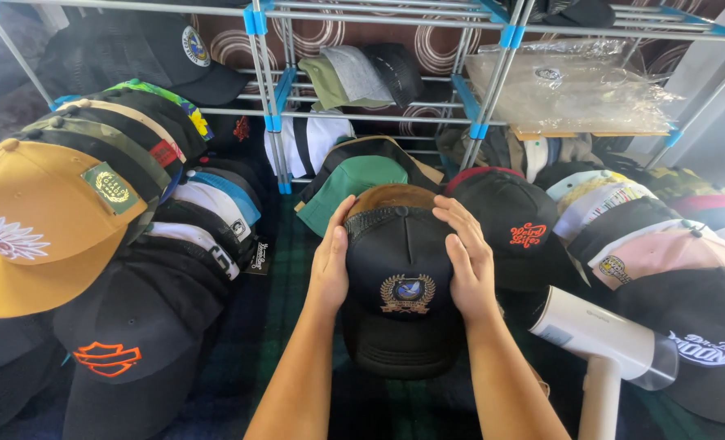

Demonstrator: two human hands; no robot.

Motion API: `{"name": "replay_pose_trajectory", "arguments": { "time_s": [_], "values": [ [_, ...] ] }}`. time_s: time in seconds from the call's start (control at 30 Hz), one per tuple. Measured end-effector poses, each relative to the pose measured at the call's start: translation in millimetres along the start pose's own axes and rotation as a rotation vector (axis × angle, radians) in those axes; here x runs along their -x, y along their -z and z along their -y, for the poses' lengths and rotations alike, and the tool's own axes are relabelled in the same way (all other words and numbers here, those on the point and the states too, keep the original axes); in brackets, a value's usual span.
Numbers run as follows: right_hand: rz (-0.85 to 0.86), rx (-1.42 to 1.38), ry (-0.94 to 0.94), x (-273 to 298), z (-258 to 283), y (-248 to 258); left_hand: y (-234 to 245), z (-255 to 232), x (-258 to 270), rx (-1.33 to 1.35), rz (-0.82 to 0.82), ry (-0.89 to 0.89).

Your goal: Cleaning and refurbishing various baseball caps using a brush and a hair dryer on a wooden head form.

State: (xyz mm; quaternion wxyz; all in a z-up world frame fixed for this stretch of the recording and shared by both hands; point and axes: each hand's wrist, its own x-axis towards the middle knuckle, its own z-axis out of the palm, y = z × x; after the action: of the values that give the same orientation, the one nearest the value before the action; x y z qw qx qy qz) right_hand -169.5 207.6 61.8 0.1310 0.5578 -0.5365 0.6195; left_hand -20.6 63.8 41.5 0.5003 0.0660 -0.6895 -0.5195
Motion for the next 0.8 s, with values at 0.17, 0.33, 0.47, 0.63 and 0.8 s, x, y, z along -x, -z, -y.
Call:
{"name": "replay_pose_trajectory", "arguments": {
  "time_s": [0.17, 0.33, 0.47, 0.63, 0.8],
  "values": [
    [0.005, -0.289, -0.376, 5.7, -8.1, -1.1, -6.0, -27.8, 0.6, 0.059, -0.042, 0.143],
    [0.028, -0.374, -0.854, -17.9, 27.4, -5.9, -8.2, -64.9, -5.4, 0.098, -0.085, 0.798],
    [-0.046, -0.429, -0.875, -4.5, -1.9, -3.6, -12.6, -81.8, -9.3, 0.089, -0.097, 0.844],
    [-0.109, -0.384, -0.974, 5.1, -19.9, 3.2, -8.3, -48.1, -9.2, 0.077, -0.082, 0.69],
    [-0.097, -0.322, -1.063, -11.5, 2.9, 2.6, -10.4, -72.8, -6.4, 0.018, -0.076, 0.674]
  ]
}}
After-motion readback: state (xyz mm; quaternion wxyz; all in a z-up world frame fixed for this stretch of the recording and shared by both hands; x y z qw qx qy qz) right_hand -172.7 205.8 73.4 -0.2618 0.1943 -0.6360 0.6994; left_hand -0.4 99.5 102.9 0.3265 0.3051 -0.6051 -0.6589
